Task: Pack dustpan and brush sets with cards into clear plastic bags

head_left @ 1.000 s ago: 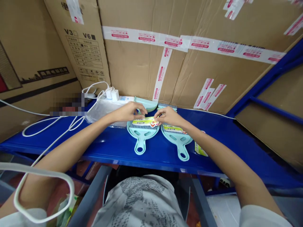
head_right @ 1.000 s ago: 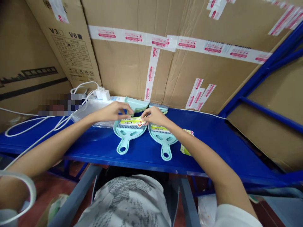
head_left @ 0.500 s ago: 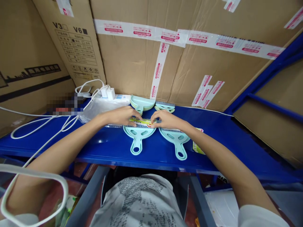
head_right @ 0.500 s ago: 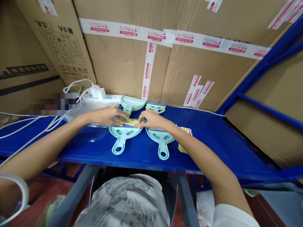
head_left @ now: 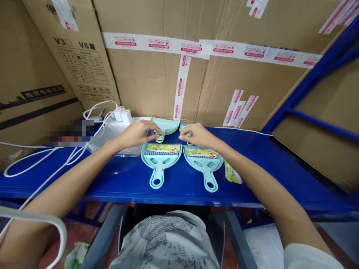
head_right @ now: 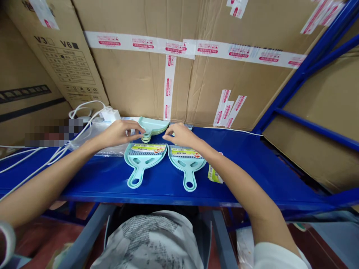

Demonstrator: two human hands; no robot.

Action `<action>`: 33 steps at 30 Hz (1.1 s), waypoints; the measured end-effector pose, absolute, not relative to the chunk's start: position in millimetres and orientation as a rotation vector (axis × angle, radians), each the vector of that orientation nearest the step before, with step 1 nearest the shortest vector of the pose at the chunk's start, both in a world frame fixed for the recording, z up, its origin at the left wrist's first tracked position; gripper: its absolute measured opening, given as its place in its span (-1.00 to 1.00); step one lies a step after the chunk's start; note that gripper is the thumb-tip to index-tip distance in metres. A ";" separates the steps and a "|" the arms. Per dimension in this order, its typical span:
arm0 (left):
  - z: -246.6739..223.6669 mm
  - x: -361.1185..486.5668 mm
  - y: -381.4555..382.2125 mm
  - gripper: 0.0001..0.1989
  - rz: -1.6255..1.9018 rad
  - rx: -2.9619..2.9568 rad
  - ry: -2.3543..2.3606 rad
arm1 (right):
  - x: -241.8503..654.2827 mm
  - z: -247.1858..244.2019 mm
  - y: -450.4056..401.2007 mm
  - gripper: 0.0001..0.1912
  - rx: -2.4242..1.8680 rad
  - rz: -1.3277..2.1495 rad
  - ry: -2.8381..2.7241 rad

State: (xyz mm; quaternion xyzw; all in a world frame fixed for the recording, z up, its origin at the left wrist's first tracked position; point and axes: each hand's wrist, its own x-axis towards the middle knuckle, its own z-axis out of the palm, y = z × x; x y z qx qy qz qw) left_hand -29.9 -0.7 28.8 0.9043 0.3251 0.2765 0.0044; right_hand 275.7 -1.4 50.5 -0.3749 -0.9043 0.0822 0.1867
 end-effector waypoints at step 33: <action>-25.3 -16.1 28.9 -0.63 0.883 2.660 1.254 | 294.8 3.8 29.3 -0.63 -1.379 -0.067 -2.603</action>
